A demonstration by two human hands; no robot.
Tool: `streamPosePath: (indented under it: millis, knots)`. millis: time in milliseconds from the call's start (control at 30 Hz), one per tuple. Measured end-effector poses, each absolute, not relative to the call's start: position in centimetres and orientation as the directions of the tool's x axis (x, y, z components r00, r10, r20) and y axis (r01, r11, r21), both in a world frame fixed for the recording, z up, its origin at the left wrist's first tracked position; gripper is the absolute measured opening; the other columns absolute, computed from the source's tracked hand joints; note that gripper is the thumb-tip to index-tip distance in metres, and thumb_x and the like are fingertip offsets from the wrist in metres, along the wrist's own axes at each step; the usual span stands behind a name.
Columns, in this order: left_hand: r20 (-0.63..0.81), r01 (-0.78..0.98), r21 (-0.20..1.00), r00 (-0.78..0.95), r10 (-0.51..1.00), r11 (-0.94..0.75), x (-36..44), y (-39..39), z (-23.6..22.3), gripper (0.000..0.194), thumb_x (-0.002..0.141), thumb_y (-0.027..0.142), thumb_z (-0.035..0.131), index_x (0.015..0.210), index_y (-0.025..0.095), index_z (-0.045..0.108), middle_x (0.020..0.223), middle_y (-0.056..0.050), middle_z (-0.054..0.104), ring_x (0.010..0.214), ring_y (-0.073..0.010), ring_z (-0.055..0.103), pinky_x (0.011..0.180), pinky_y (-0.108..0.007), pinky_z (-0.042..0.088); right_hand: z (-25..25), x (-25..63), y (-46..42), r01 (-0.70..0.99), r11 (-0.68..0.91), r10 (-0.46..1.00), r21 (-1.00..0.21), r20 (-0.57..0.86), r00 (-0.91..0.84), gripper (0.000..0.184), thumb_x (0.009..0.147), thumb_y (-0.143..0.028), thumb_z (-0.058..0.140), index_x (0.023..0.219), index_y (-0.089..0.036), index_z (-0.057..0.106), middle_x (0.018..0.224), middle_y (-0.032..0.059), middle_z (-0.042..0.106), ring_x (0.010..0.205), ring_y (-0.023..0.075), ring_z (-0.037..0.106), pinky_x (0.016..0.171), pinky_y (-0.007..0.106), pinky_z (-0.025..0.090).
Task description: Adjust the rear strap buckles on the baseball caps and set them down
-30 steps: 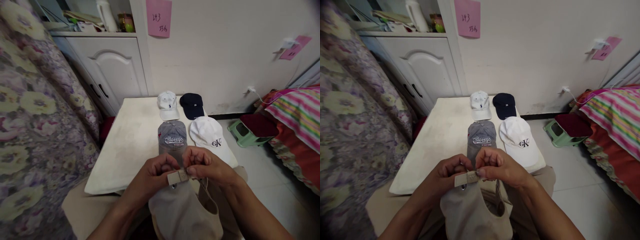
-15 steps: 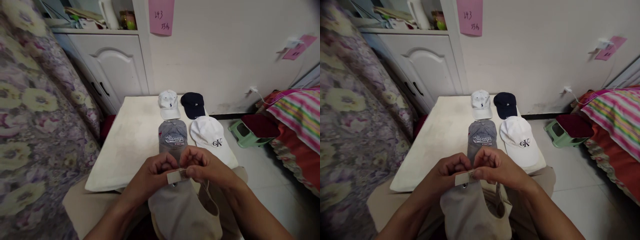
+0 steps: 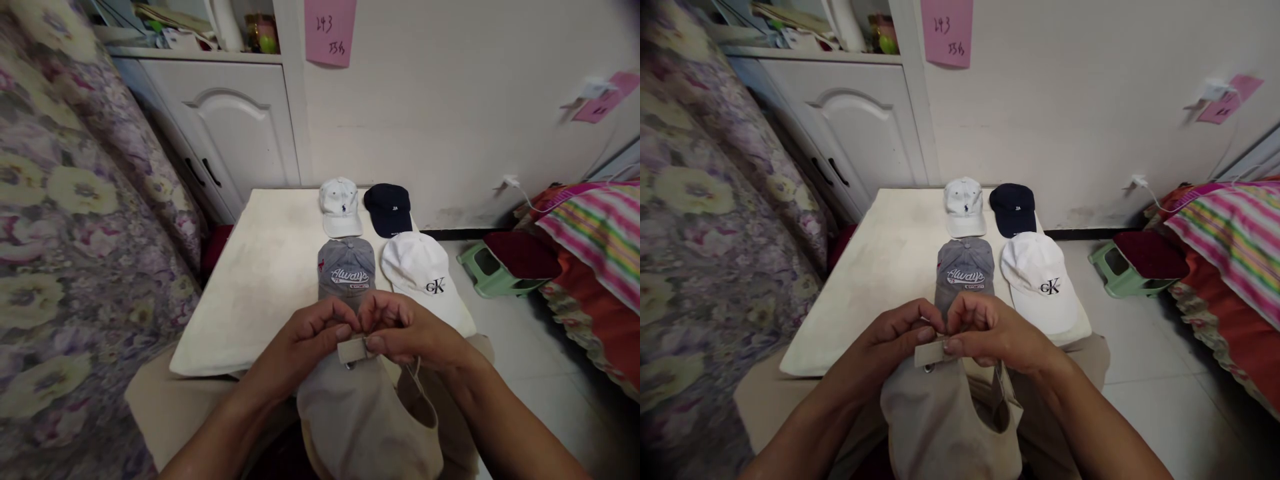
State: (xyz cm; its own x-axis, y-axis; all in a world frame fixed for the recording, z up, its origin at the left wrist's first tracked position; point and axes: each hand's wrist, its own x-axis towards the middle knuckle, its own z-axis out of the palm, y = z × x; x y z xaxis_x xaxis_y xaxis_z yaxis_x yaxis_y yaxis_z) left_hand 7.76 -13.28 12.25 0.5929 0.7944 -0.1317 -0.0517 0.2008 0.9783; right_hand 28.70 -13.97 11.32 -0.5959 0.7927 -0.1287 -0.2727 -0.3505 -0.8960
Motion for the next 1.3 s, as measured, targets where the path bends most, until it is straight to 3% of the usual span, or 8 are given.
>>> streamPosePath:
  millis: [167, 367, 733, 967, 1133, 1300]
  knots:
    - [-0.128, -0.057, 0.978, 0.594, 0.794, 0.201, 7.7, -13.4, 12.3, 0.013, 0.094, 0.033, 0.061, 0.093, 0.021, 0.066, 0.084, 0.002, 0.059, 0.073, -0.0115, 0.048, 0.064, -0.022, 0.035, 10.6, 28.8, -13.8, -0.363, -0.433, 0.757, -0.825, -0.114, -0.643, 0.023, 0.078, -0.021, 0.08, 0.085, -0.017, 0.058, 0.059, -0.0085, 0.056, 0.035, -0.0001, 0.03, 0.032, 0.011, 0.022]
    - [-0.142, -0.007, 0.984, 0.56, 0.816, 0.176, 7.7, -13.5, 12.3, 0.029, 0.096, 0.047, 0.055, 0.094, 0.02, 0.065, 0.08, 0.001, 0.057, 0.071, -0.0122, 0.048, 0.063, -0.023, 0.035, 10.5, 28.8, -13.6, -0.39, -0.453, 0.756, -0.802, -0.113, -0.645, 0.025, 0.074, -0.016, 0.082, 0.084, -0.016, 0.059, 0.058, -0.0086, 0.058, 0.033, -0.0005, 0.03, 0.03, 0.011, 0.021]
    - [-0.123, 0.006, 0.989, 0.565, 0.816, 0.145, 7.7, -13.5, 12.2, 0.026, 0.095, 0.044, 0.057, 0.093, 0.02, 0.065, 0.082, 0.0, 0.058, 0.073, -0.0127, 0.049, 0.063, -0.023, 0.037, 10.2, 28.8, -13.4, -0.394, -0.423, 0.77, -0.816, -0.095, -0.631, 0.025, 0.074, -0.016, 0.082, 0.083, -0.017, 0.058, 0.061, -0.0079, 0.059, 0.034, -0.0011, 0.032, 0.031, 0.01, 0.024]
    - [-0.109, -0.15, 0.954, 0.636, 0.764, 0.26, 7.6, -13.5, 11.9, 0.032, 0.081, 0.044, 0.076, 0.096, 0.02, 0.061, 0.07, 0.004, 0.055, 0.058, -0.0083, 0.042, 0.053, -0.019, 0.03, 10.0, 29.1, -13.3, -0.373, -0.414, 0.766, -0.83, -0.097, -0.635, 0.026, 0.076, -0.023, 0.083, 0.086, -0.016, 0.06, 0.064, -0.0061, 0.061, 0.039, 0.0006, 0.037, 0.034, 0.011, 0.03]
    - [-0.14, -0.021, 0.979, 0.657, 0.741, 0.203, 7.0, -13.4, 12.2, 0.047, 0.063, 0.036, 0.09, 0.098, 0.02, 0.063, 0.08, 0.002, 0.063, 0.067, -0.0109, 0.05, 0.057, -0.019, 0.036, 10.1, 29.6, -13.7, -0.371, -0.406, 0.779, -0.835, -0.104, -0.618, 0.026, 0.077, -0.029, 0.082, 0.09, -0.015, 0.064, 0.074, -0.0028, 0.062, 0.051, 0.004, 0.047, 0.045, 0.014, 0.04]
    - [-0.151, 0.106, 0.988, 0.592, 0.791, 0.109, 7.1, -13.8, 12.3, 0.034, 0.071, 0.026, 0.085, 0.094, 0.02, 0.061, 0.075, 0.003, 0.062, 0.067, -0.0112, 0.051, 0.059, -0.02, 0.039, 10.4, 30.0, -14.0, -0.344, -0.348, 0.8, -0.872, -0.084, -0.595, 0.028, 0.075, -0.03, 0.082, 0.09, -0.014, 0.066, 0.073, -0.0015, 0.063, 0.058, 0.0069, 0.052, 0.052, 0.016, 0.04]
